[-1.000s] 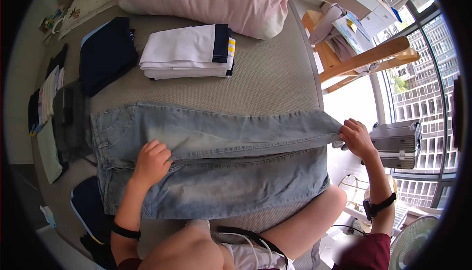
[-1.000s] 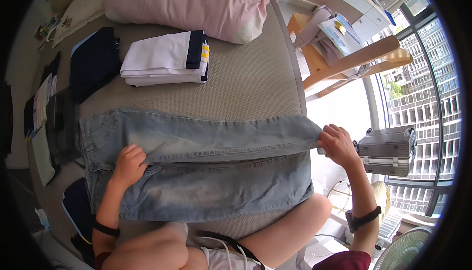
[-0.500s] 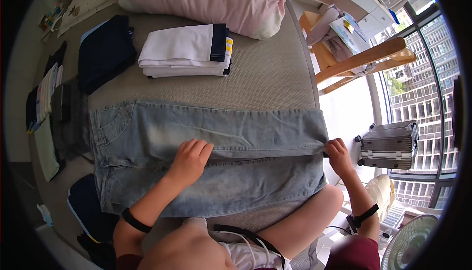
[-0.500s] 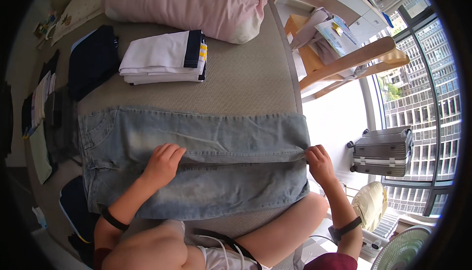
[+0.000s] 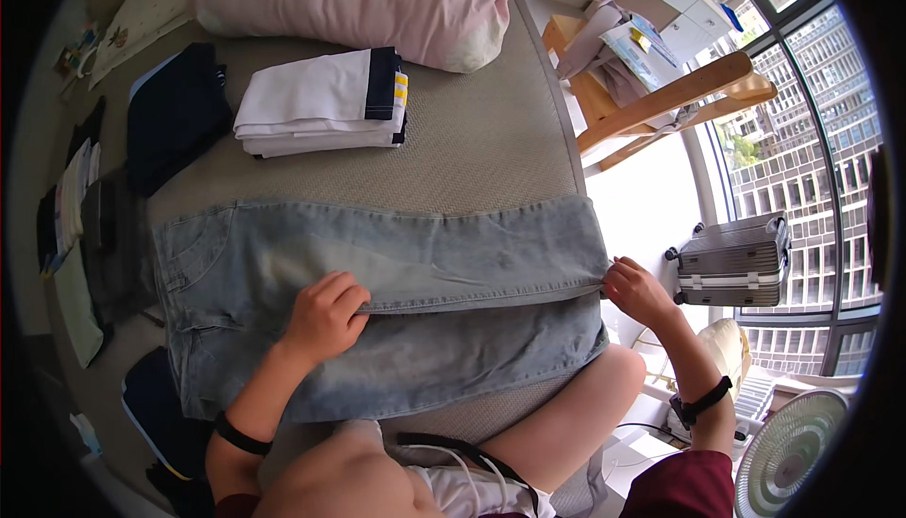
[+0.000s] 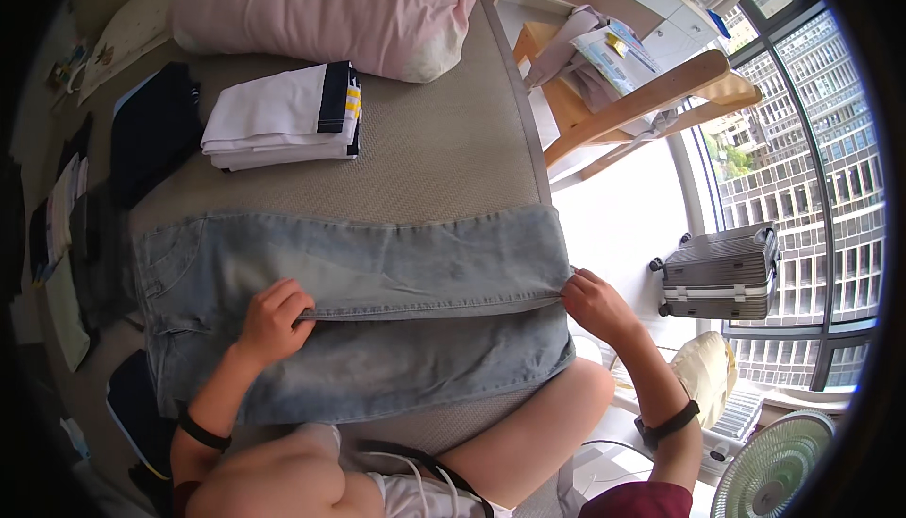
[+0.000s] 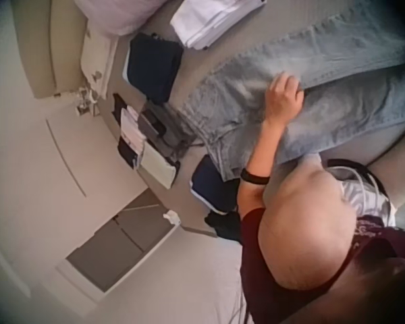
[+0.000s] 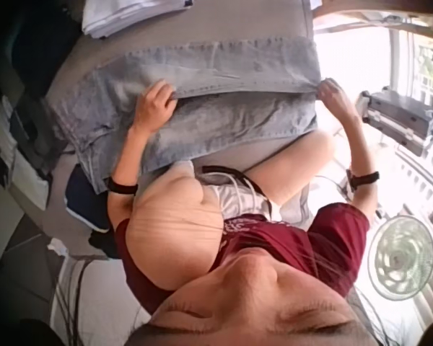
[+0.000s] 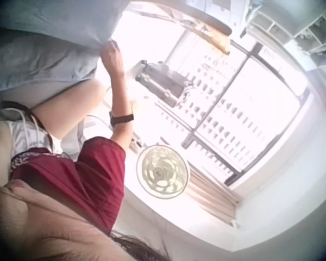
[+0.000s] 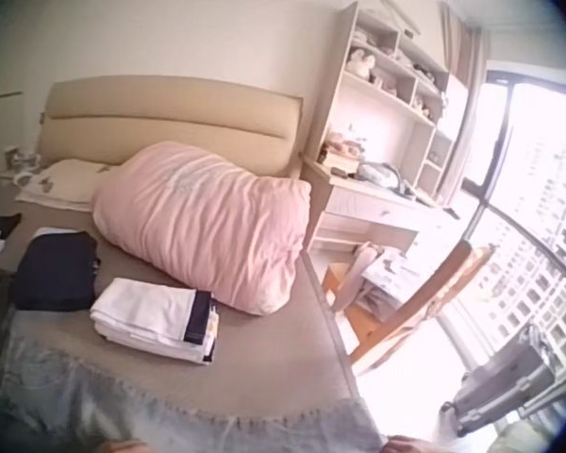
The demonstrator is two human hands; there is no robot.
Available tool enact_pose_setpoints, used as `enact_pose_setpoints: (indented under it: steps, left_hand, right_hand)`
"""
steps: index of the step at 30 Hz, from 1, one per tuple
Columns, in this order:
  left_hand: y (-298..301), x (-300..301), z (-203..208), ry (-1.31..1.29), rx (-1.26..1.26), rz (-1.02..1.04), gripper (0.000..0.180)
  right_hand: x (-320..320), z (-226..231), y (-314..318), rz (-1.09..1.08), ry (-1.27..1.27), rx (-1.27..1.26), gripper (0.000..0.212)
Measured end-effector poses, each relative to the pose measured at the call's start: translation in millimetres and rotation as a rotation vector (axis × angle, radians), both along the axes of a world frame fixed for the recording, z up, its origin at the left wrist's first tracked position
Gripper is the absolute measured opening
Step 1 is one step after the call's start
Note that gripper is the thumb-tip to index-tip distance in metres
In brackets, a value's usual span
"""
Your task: Folding clothes on a bed.
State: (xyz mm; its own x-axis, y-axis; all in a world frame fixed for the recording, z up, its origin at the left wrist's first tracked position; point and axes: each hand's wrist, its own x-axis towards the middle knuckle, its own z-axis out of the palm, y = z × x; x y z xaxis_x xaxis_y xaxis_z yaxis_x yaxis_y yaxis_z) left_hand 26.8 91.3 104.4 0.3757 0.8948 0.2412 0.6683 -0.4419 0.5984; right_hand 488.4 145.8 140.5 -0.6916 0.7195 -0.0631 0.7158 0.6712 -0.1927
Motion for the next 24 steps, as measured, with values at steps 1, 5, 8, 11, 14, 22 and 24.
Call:
enact_pose_setpoints:
  steps: [1, 5, 8, 11, 14, 22, 24]
  left_hand:
    - [-1, -2, 0, 0.002, -0.001, 0.002, 0.017]
    - [-1, -12, -8, 0.089, -0.314, -0.073, 0.019]
    - [10, -10, -8, 0.124, -0.374, -0.024, 0.019]
    - [-6, -15, -7, 0.146, 0.016, 0.187, 0.015]
    - [-24, -15, -21, 0.221, 0.075, 0.099, 0.010]
    - [2, -9, -11, -0.052, 0.053, 0.347, 0.012]
    - [-7, -7, -17, 0.046, 0.096, 0.237, 0.011]
  right_hand:
    - [0, -1, -2, -0.016, -0.024, -0.019, 0.013]
    - [-6, -5, 1, -0.047, -0.170, -0.104, 0.007]
    - [-2, -21, 8, -0.024, -0.342, -0.127, 0.007]
    - [-13, 18, 33, -0.375, -0.001, 0.254, 0.008]
    - [-23, 14, 21, -0.131, -0.018, 0.257, 0.008]
    - [-29, -9, 19, -0.846, 0.363, 0.386, 0.018]
    - [-27, -28, 13, -0.170, 0.137, 0.081, 0.012]
